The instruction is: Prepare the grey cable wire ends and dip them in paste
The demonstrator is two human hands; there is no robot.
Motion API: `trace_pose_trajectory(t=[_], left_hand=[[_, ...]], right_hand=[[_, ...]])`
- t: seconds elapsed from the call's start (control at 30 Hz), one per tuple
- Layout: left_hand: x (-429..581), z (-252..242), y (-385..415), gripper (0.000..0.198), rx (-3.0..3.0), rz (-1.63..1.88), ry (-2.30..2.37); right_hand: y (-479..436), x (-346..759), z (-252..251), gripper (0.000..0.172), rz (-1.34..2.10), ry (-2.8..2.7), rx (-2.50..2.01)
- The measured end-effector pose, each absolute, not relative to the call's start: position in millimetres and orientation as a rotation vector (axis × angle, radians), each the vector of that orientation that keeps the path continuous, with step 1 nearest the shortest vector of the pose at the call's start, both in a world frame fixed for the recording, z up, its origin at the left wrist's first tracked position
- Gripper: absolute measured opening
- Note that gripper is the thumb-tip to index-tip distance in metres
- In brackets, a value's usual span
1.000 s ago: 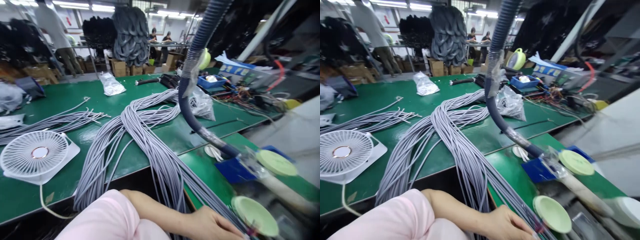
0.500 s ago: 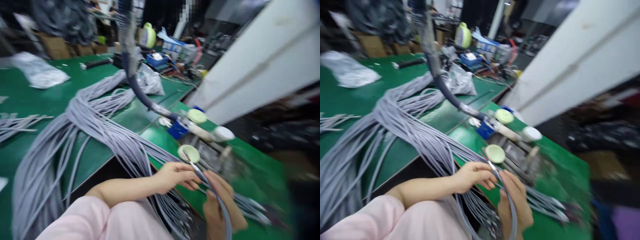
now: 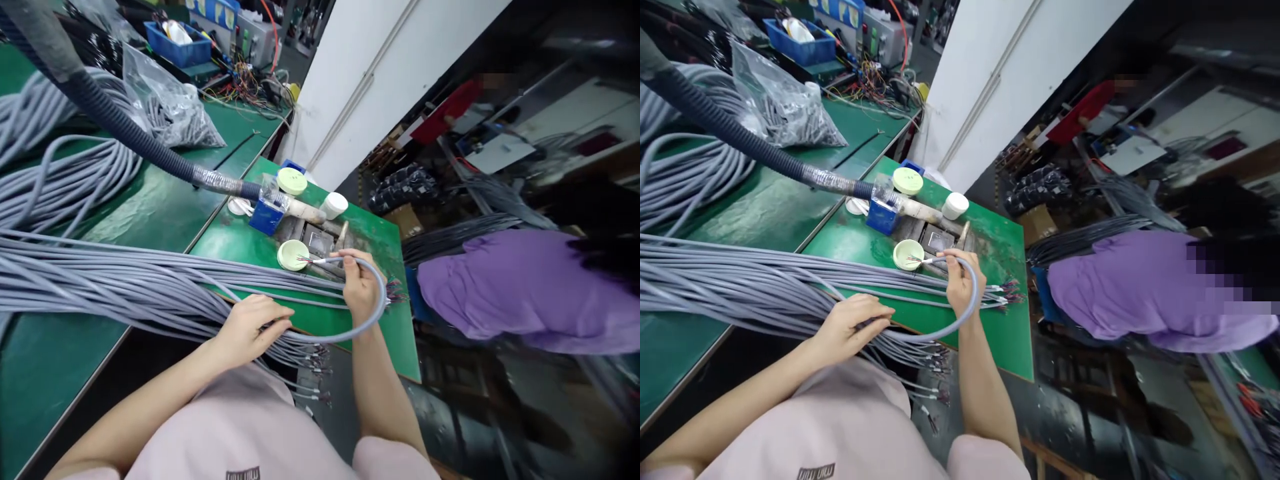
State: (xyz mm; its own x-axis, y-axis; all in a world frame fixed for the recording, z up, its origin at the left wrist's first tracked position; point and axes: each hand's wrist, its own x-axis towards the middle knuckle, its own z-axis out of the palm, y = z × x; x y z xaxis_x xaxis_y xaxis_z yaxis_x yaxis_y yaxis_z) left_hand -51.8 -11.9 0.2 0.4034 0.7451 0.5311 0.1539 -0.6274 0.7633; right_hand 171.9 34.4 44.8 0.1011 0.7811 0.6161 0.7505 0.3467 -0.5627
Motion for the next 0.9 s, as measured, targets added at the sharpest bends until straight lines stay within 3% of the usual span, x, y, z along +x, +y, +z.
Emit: trace_pose_trajectory(t=[0.9], left_hand=[[-55,-19,-11,0.021,2.029,1.022,0.792]], right_hand=[[87,165,40,0.019,-0.030,-2.254,-1.429]])
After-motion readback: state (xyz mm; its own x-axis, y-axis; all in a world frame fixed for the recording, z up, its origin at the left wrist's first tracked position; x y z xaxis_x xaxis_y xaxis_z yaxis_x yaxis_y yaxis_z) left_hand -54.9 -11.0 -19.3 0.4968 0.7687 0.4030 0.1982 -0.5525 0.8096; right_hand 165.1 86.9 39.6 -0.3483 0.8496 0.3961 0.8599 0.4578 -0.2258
